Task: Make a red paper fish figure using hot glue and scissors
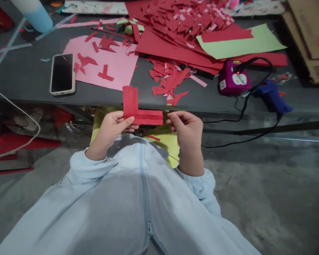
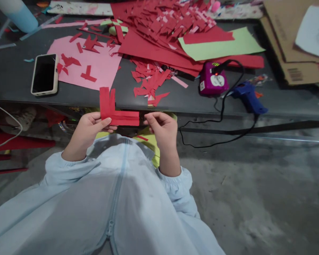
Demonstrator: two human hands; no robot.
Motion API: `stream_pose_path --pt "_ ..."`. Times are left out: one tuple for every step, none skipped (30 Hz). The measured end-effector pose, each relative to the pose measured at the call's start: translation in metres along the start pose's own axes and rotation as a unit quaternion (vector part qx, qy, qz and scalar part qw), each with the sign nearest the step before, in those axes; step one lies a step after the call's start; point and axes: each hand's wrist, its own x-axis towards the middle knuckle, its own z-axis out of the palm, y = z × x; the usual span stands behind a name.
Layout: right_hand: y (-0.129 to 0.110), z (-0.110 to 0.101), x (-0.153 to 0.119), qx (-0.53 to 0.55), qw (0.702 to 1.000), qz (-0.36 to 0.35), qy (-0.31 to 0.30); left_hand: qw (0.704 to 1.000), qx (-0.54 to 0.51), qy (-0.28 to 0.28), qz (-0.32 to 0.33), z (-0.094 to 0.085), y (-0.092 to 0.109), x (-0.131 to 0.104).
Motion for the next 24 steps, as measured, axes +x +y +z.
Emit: stream_pose_path --pt "0.000 -0.005 0.003 -0.002 1.000 0.001 0.017 1.000 0.004 0.004 0.000 -0.002 0.001 0.000" --pt "0.001 -0.009 0.005 -0.001 0.999 0.003 0.034 1.000 0.007 0.007 -0.001 -0.003 0.001 0.000" --pt "0.002 -0.012 0.007 0.005 0.999 0.005 0.052 1.000 0.009 0.009 -0.001 -0.004 0.002 0.000" --pt "0.003 -0.014 0.008 0.011 0.998 0.007 0.066 1.000 0.009 0.010 0.000 -0.004 0.003 0.000" --pt "0.003 -0.015 0.009 0.019 0.997 0.007 0.075 1.000 0.009 0.010 0.001 -0.005 0.003 0.000" --pt "0.004 -0.015 0.009 0.025 0.997 0.007 0.076 1.000 0.008 0.010 0.002 -0.005 0.004 0.000" --pt "0.005 -0.014 0.009 0.030 0.997 0.009 0.067 1.000 0.008 0.009 0.003 -0.005 0.004 0.000" --pt "0.005 -0.011 0.008 0.033 0.998 0.016 0.049 1.000 0.009 0.007 0.003 -0.005 0.004 0.000" --pt "0.005 -0.008 0.007 0.036 0.999 0.028 0.024 1.000 0.012 0.007 0.002 -0.005 0.004 -0.001" --pt "0.005 -0.004 0.005 0.039 0.998 0.043 -0.005 1.000 0.015 0.006 0.000 -0.005 0.004 -0.001" --pt "0.005 0.001 0.003 0.040 0.997 0.058 -0.038 1.000 0.019 0.005 -0.001 -0.004 0.004 -0.001" --pt "0.004 0.005 0.002 0.039 0.995 0.068 -0.068 1.000 0.024 0.004 -0.001 -0.004 0.005 -0.001" --pt "0.003 0.009 0.000 0.034 0.993 0.070 -0.092 1.000 0.029 0.002 -0.001 -0.004 0.005 -0.002" --pt "0.003 0.012 -0.001 0.027 0.992 0.067 -0.106 0.999 0.036 -0.001 0.000 -0.004 0.005 -0.002" --pt "0.002 0.014 -0.001 0.019 0.992 0.061 -0.112 0.999 0.044 -0.004 -0.001 -0.004 0.006 -0.002" --pt "0.002 0.015 -0.001 0.010 0.992 0.055 -0.112 0.999 0.053 -0.007 -0.001 -0.005 0.006 -0.002" --pt "0.002 0.014 0.000 -0.001 0.993 0.051 -0.106 0.998 0.062 -0.007 0.000 -0.006 0.006 -0.002" --pt "0.003 0.013 0.002 -0.011 0.994 0.049 -0.096 0.998 0.069 -0.004 0.003 -0.008 0.007 -0.002" --pt "0.003 0.010 0.004 -0.020 0.995 0.047 -0.085 0.997 0.074 0.001 0.006 -0.011 0.007 -0.002" --pt "0.005 0.007 0.005 -0.029 0.996 0.044 -0.070 0.997 0.077 0.009 0.010 -0.014 0.006 -0.002" --pt "0.006 0.004 0.007 -0.034 0.997 0.039 -0.052 0.997 0.080 0.020 0.014 -0.018 0.006 -0.001" --pt "0.008 0.001 0.008 -0.036 0.998 0.033 -0.034 0.996 0.083 0.034 0.018 -0.022 0.006 -0.001" --pt "0.011 -0.001 0.009 -0.037 0.999 0.026 -0.020 0.995 0.085 0.048 0.024 -0.026 0.006 -0.001" --pt "0.014 -0.001 0.009 -0.042 0.999 0.020 -0.014 0.994 0.086 0.062 0.030 -0.030 0.006 -0.001"
